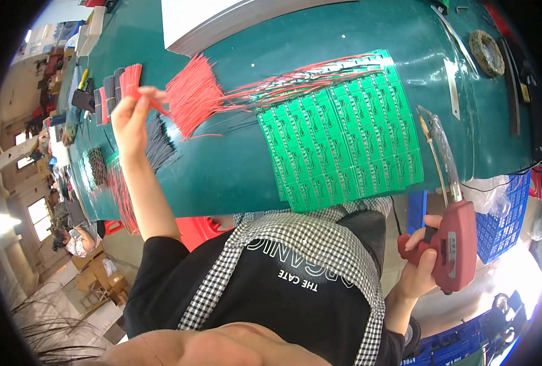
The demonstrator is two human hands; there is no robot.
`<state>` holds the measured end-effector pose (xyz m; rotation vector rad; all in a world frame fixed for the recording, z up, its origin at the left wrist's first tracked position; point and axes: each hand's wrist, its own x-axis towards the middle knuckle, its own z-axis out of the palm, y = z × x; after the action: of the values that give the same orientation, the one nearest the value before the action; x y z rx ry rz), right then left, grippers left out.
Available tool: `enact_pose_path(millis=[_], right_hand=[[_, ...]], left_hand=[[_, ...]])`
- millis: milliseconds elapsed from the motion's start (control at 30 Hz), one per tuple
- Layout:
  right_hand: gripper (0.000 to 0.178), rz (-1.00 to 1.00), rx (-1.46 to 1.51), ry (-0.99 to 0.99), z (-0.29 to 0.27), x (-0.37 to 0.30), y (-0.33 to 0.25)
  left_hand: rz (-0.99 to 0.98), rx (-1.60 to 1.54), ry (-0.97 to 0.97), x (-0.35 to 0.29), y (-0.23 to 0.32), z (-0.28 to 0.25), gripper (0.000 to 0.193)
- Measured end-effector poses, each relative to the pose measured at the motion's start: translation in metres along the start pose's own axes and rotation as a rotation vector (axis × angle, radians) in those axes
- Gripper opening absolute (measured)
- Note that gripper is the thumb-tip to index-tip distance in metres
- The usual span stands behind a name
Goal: Soldering individual red wires onto a green printed circuit board using a manual soldering tool.
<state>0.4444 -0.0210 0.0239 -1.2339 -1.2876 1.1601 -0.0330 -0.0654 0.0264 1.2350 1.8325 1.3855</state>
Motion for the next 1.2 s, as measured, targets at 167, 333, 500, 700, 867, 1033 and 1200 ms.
enact_pose_path(millis=[167, 333, 500, 700, 867, 1033, 1200], right_hand=[[0.050, -0.024, -0.006, -0.029, -0.003, 0.000, 0.001], [0.050, -0.018, 0.008, -0.035, -0.001, -0.001, 0.002], [0.050, -0.011, 0.019, -0.034, 0.000, -0.006, 0.003], [0.050, -0.003, 0.022, -0.019, 0.000, -0.009, 0.001], [0.050, 0.011, 0.018, -0.014, 0.004, -0.008, 0.000], [0.050, 0.002, 0.011, -0.013, 0.006, -0.006, -0.002], [0.050, -0.020, 0.003, -0.013, 0.006, -0.007, 0.000]], left_hand=[[-0.031, -0.007, 0.082, -0.053, -0.008, 0.004, 0.015], [0.116, 0.657, 0.075, -0.035, -0.002, 0.004, 0.015], [0.227, 0.874, -0.040, -0.020, -0.028, 0.016, 0.016], [0.343, 1.018, -0.096, -0.019, -0.038, 0.017, 0.020], [0.497, 1.189, -0.096, -0.022, -0.045, 0.019, 0.023], [0.448, 1.096, -0.041, -0.016, -0.043, 0.012, 0.019], [0.225, 0.755, 0.157, -0.008, -0.027, -0.008, 0.017]])
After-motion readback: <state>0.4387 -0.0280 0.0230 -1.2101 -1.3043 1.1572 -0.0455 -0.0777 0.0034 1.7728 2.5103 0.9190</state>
